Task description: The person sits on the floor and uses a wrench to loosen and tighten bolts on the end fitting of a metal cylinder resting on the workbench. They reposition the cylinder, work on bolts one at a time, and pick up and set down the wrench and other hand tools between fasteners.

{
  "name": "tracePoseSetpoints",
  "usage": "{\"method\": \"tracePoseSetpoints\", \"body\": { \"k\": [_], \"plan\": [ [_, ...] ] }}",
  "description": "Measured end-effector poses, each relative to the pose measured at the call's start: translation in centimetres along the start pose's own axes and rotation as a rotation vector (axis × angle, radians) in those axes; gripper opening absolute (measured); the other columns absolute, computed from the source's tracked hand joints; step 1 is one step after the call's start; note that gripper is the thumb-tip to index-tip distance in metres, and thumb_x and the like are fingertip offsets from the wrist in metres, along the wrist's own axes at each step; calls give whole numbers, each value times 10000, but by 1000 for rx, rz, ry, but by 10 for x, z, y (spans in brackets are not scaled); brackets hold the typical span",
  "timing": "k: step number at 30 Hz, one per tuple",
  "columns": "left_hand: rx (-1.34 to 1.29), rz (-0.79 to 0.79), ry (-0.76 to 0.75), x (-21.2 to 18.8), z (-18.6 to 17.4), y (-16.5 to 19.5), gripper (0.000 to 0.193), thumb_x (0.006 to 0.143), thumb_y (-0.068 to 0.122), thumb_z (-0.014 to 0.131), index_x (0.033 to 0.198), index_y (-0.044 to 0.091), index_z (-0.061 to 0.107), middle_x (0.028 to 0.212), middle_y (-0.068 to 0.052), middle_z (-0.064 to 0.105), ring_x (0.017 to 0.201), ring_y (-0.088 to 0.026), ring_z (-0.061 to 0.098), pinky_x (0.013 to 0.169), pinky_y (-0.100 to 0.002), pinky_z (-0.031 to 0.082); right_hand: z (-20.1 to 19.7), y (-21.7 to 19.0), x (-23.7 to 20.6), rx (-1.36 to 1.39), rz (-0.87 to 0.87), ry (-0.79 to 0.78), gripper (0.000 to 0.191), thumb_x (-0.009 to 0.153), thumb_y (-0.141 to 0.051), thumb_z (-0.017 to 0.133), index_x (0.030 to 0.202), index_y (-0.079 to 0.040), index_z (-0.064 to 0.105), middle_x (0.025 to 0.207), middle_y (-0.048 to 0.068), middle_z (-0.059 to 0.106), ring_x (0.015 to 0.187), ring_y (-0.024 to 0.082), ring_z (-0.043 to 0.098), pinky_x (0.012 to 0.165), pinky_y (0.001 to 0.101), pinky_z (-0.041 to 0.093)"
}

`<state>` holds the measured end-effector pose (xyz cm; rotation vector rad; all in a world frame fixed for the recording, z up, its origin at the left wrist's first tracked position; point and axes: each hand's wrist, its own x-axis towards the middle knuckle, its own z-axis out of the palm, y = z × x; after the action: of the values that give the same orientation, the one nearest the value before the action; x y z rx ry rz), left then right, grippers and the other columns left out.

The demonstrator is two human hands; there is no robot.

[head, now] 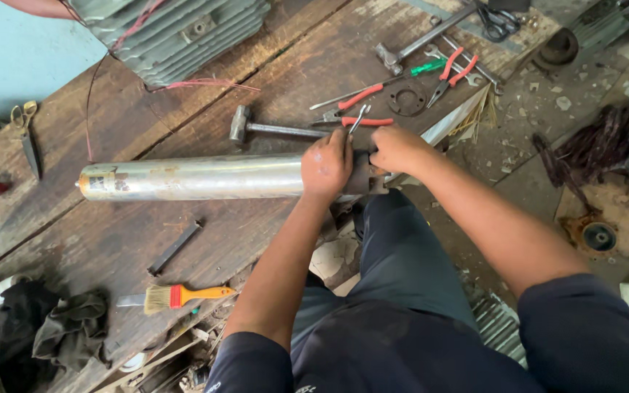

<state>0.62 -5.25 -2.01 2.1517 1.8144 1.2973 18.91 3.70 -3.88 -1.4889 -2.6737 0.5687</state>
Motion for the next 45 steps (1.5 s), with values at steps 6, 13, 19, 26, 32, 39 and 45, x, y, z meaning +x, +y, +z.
{"method": "tracePoseSetpoints", "body": {
  "k": [6, 13, 19, 26, 32, 39, 45],
  "plan": [
    [5, -12, -11, 0, -3, 2, 146, 991, 206, 621, 944, 69, 606, 786, -177, 675, 753, -400, 667, 679, -524, 514, -2, 0, 1, 124, 35, -74, 305, 695, -214, 726, 884, 24, 742, 906, 278, 713, 903, 418, 718, 811, 495, 572],
    [-18, 21, 12, -1, -2, 4, 125, 986, 185, 615, 1006, 63, 626, 823, -179, 683, 768, -400, 666, 682, -520, 514, 4, 5, -5, 13, -129, 142, 269, 698, -200, 747, 833, 32, 742, 873, 267, 712, 864, 445, 696, 742, 519, 547],
    [23, 5, -9, -2, -1, 7, 129, 990, 190, 635, 955, 68, 608, 814, -167, 679, 770, -396, 664, 683, -519, 512, 5, 15, 1, 123, -14, -36, 327, 699, -231, 766, 878, 38, 709, 931, 273, 711, 919, 428, 704, 794, 495, 561],
    [12, 26, 28, -7, 0, 4, 128, 981, 187, 633, 949, 69, 596, 801, -169, 665, 758, -391, 659, 675, -511, 514, 16, 16, 0, -28, -147, 49, 284, 713, -196, 759, 851, 48, 715, 966, 280, 706, 941, 455, 683, 813, 520, 547],
    [10, 16, 11, -9, 2, 0, 148, 979, 195, 638, 914, 72, 584, 786, -164, 660, 750, -385, 659, 676, -514, 511, 7, 13, 12, -29, -32, -131, 344, 712, -220, 776, 890, 70, 725, 923, 292, 701, 894, 443, 700, 776, 512, 559],
    [2, 31, 49, -12, 0, 2, 162, 983, 190, 637, 902, 66, 571, 781, -174, 645, 748, -394, 651, 679, -516, 509, -8, 2, -6, 41, -64, -94, 290, 724, -192, 754, 908, 32, 757, 912, 263, 715, 892, 414, 708, 793, 491, 566],
    [21, 25, 52, -13, 0, 6, 167, 987, 190, 635, 894, 68, 570, 781, -170, 649, 746, -390, 655, 675, -513, 511, 0, 1, -16, -124, -299, 165, 308, 756, -226, 771, 842, 66, 722, 933, 260, 713, 908, 466, 670, 757, 534, 537]
  ]
}}
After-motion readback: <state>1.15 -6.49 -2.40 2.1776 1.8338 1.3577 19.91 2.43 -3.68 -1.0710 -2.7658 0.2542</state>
